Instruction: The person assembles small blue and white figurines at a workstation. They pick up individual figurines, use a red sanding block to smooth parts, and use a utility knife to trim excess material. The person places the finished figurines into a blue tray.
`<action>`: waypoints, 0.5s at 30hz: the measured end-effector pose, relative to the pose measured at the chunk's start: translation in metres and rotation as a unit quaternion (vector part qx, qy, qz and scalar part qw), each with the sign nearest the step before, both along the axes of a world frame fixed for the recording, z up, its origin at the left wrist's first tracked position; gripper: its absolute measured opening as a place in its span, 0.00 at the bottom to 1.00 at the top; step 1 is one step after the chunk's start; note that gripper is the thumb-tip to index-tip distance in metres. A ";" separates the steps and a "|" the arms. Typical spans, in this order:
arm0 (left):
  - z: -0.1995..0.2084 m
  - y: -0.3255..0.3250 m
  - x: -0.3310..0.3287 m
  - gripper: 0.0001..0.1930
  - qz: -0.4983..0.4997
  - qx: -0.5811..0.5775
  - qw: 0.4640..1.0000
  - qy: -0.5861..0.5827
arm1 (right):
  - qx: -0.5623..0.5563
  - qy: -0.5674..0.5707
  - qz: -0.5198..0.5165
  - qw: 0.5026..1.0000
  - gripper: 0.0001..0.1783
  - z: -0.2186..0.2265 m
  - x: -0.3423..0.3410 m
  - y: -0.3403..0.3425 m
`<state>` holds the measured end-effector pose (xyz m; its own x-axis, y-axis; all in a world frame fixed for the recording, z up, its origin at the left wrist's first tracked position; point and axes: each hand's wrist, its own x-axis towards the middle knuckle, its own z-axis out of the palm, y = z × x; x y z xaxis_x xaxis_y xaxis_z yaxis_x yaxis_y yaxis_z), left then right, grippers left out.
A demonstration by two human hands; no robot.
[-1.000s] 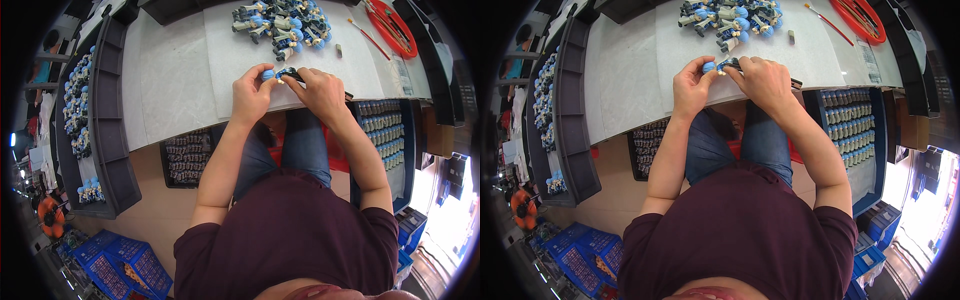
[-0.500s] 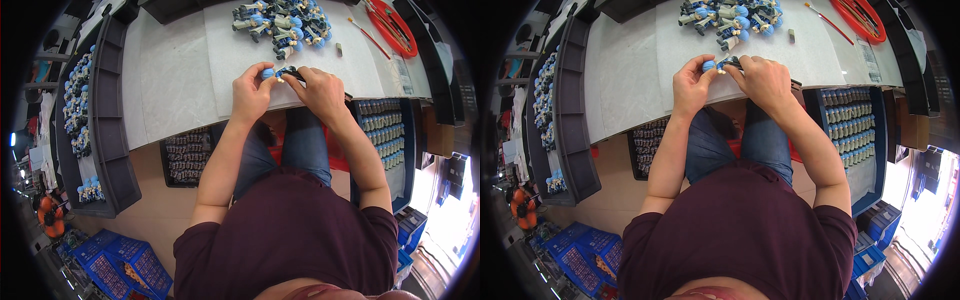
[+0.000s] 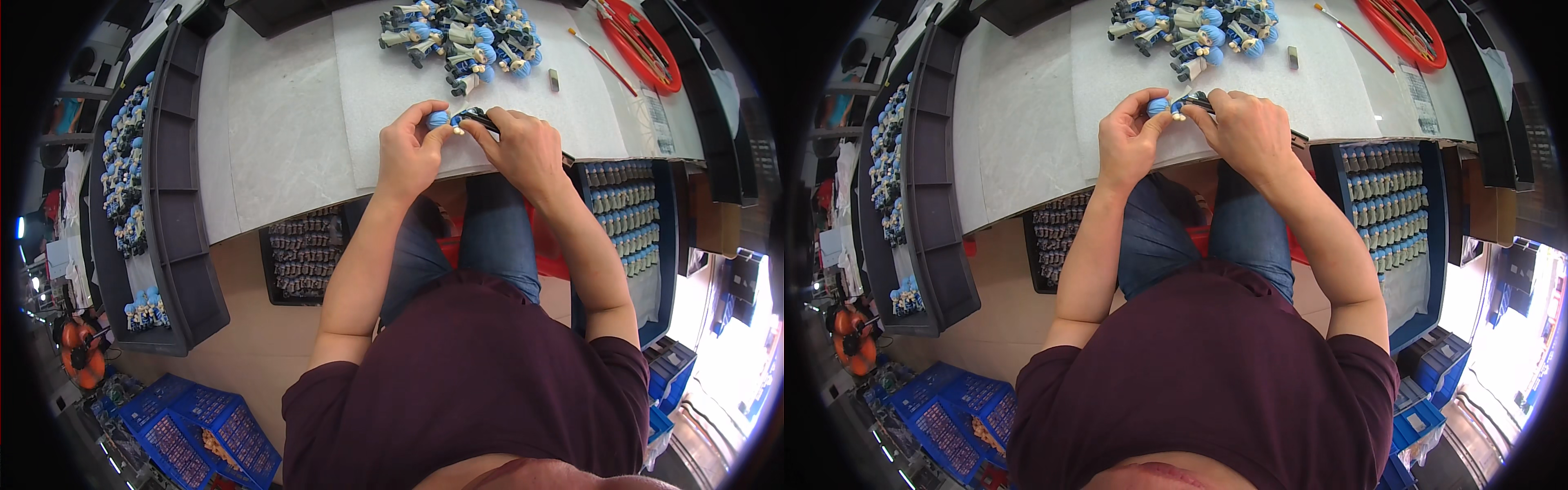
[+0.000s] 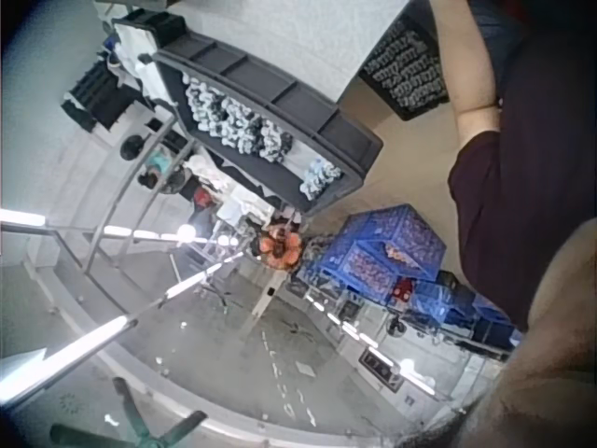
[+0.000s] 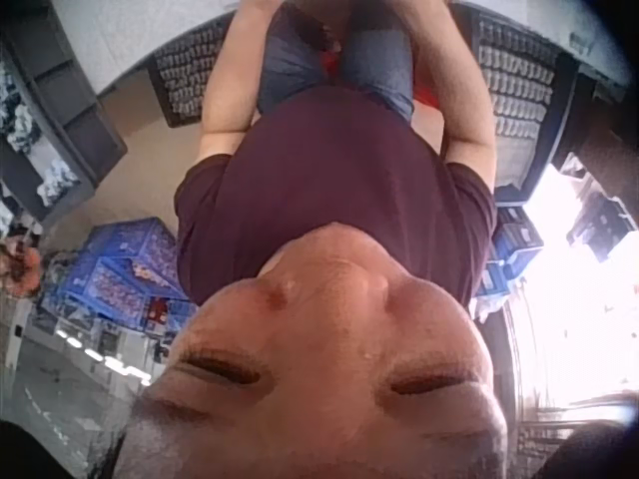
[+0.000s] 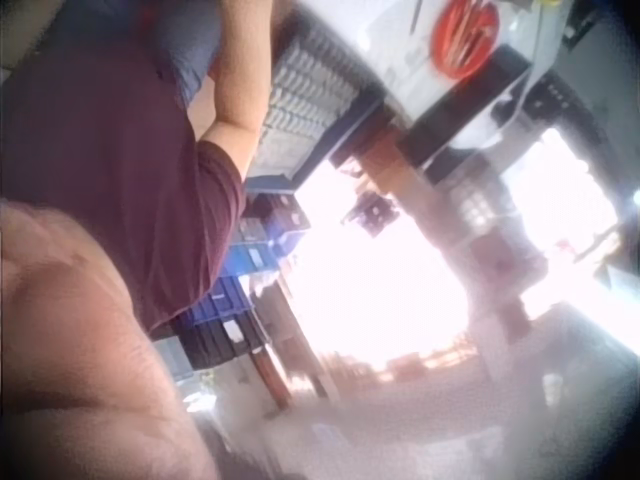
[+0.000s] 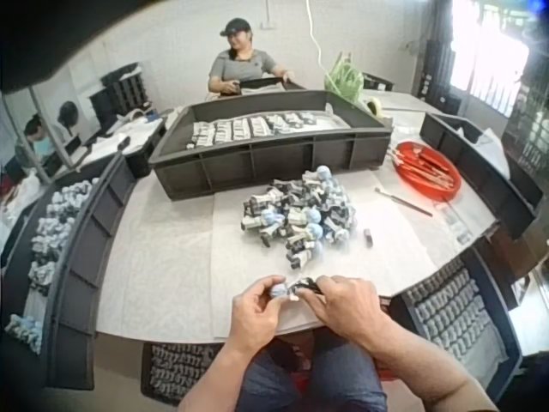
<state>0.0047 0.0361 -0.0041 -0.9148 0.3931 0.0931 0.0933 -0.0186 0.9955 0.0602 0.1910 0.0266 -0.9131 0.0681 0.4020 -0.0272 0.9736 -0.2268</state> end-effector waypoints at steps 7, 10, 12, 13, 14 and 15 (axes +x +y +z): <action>0.004 0.000 0.000 0.15 0.008 0.014 1.000 -0.012 | -0.129 0.036 -0.016 0.991 0.22 0.003 0.000 0.003; -0.003 -0.002 -0.002 0.15 0.003 0.026 1.000 -0.007 | -0.268 0.005 -0.039 0.963 0.23 0.011 -0.004 0.004; -0.001 -0.003 -0.001 0.15 -0.002 0.043 0.999 -0.013 | -0.329 0.006 -0.031 0.944 0.24 0.012 -0.011 0.000; -0.001 -0.003 0.000 0.15 -0.005 0.051 0.999 -0.015 | -0.335 -0.060 -0.051 0.939 0.26 0.014 -0.013 -0.002; -0.002 -0.003 0.000 0.15 -0.005 0.058 0.998 -0.009 | -0.347 -0.064 -0.036 0.935 0.26 0.011 -0.016 -0.003; -0.003 -0.002 0.000 0.15 -0.004 0.066 0.998 -0.003 | -0.359 -0.068 -0.021 0.931 0.25 0.005 -0.019 -0.005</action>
<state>0.0045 0.0336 -0.0076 -0.9121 0.3861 0.1380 0.0858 -0.1494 0.9850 0.0413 0.1861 0.0316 -0.9427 0.3107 0.1212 0.0828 0.5700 -0.8175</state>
